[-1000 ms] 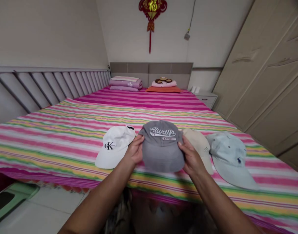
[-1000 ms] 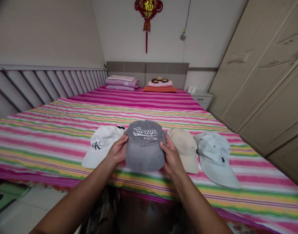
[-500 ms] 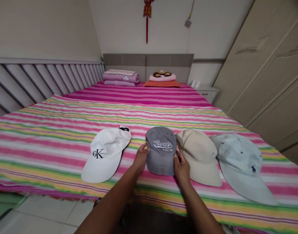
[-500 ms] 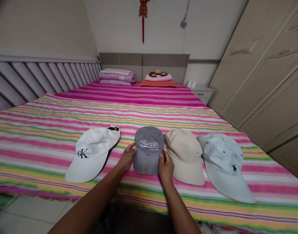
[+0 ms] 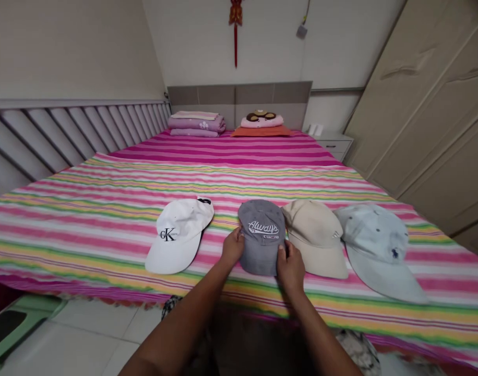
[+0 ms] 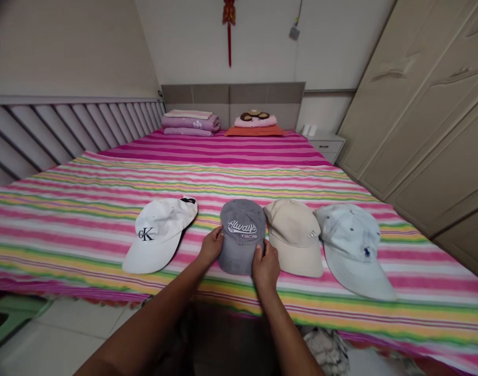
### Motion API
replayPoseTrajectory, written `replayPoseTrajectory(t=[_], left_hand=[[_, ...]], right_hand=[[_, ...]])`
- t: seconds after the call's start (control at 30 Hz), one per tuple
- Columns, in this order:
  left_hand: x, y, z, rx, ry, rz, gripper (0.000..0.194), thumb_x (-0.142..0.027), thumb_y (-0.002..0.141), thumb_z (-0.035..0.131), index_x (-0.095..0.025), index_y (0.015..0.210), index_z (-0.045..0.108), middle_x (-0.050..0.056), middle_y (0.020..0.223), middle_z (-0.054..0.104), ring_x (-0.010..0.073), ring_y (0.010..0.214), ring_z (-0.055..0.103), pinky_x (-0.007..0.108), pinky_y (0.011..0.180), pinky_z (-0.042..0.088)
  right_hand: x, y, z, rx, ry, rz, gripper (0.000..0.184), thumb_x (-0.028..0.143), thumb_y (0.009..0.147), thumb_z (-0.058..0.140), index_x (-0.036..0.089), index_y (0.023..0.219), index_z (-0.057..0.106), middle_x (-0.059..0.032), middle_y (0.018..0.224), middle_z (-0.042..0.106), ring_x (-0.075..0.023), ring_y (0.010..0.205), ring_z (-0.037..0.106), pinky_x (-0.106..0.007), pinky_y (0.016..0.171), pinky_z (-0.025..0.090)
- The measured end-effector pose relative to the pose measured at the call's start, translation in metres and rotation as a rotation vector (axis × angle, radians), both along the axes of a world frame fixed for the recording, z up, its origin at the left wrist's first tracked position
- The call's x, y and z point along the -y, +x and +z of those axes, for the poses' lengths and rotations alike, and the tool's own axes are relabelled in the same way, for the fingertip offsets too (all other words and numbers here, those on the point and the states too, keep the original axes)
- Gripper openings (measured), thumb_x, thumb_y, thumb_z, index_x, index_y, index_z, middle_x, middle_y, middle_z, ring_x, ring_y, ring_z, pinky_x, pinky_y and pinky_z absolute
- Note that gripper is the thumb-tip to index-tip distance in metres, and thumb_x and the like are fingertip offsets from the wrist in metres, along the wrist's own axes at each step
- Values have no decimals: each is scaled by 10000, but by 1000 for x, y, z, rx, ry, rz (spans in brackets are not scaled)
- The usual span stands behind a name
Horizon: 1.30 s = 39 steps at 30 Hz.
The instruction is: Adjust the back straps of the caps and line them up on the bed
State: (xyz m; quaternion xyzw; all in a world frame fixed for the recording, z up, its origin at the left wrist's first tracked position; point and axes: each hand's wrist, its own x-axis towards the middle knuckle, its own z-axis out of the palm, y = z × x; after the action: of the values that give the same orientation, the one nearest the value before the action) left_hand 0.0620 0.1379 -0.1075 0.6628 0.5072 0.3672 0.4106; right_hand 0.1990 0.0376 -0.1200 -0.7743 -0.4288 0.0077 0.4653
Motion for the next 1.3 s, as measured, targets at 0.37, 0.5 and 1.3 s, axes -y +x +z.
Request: replayPoseTrajectory(t=[0.37,0.5,1.3], left_hand=[[0,-15,21,-271,-17,-40,218,-265,733,517,-130,868,621,43,746,656,152,692,586,228,613,418],[-7,-11,37,-319,36,-9,179,-254,728,509,-139,780,636,49,745,657,160,706,585,232,627,409],[-101,119,97,-706,-238,-160,120,-265,527,684,-174,493,614,87,480,584,314,767,600,433,741,427]], right_hand=[[39,-32,-25,477,78,263,539,434,803,467,122,1237,405,-220,1326,345,-331,1208,314,-515,899,340],[34,-28,-25,501,46,291,489,369,824,456,144,1252,392,-212,1331,345,-334,1211,311,-509,887,354],[32,-28,-28,575,0,284,477,160,752,485,130,1222,416,-225,1290,389,-345,1183,351,-520,894,355]])
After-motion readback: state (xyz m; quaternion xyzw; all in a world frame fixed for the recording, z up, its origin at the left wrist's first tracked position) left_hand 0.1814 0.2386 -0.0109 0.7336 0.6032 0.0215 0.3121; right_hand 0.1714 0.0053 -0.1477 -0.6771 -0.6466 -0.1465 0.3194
